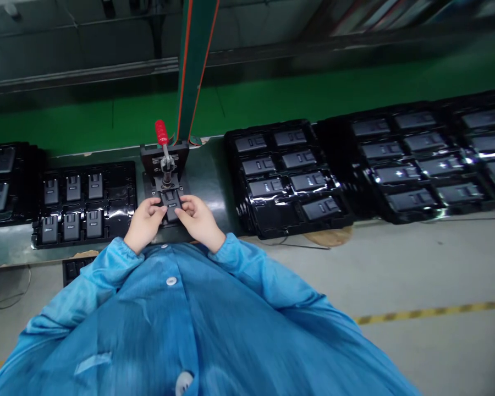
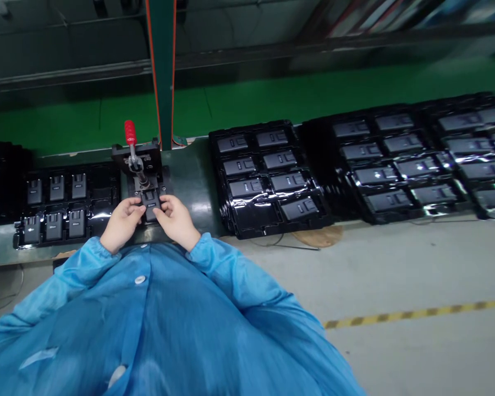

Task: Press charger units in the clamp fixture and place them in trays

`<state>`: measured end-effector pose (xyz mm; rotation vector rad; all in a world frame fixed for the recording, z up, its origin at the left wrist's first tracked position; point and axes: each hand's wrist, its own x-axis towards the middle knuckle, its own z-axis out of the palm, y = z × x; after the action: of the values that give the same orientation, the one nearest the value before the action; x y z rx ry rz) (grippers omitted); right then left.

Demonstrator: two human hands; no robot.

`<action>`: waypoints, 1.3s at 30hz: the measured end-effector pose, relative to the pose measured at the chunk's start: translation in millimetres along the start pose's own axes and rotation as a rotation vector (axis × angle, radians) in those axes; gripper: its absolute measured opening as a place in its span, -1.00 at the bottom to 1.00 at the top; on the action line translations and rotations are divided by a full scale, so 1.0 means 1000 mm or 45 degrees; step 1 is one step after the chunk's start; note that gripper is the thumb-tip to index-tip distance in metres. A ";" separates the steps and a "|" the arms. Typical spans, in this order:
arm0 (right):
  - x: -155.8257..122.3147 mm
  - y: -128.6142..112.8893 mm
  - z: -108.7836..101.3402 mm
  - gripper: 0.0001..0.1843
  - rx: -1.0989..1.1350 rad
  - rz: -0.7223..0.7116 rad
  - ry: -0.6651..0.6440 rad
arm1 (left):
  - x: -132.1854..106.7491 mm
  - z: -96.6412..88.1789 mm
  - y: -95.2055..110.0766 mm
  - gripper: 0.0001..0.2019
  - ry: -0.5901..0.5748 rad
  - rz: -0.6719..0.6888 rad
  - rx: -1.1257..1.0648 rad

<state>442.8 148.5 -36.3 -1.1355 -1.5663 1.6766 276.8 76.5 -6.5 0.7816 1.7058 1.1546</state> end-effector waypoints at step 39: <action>-0.066 -0.006 -0.041 -0.64 0.428 -0.035 -0.039 | -0.031 0.023 0.011 -0.52 -0.491 0.043 -0.113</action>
<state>508.9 112.7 -15.6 -0.9133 -1.2497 1.8595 310.0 61.8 10.8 0.9142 1.3182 1.0176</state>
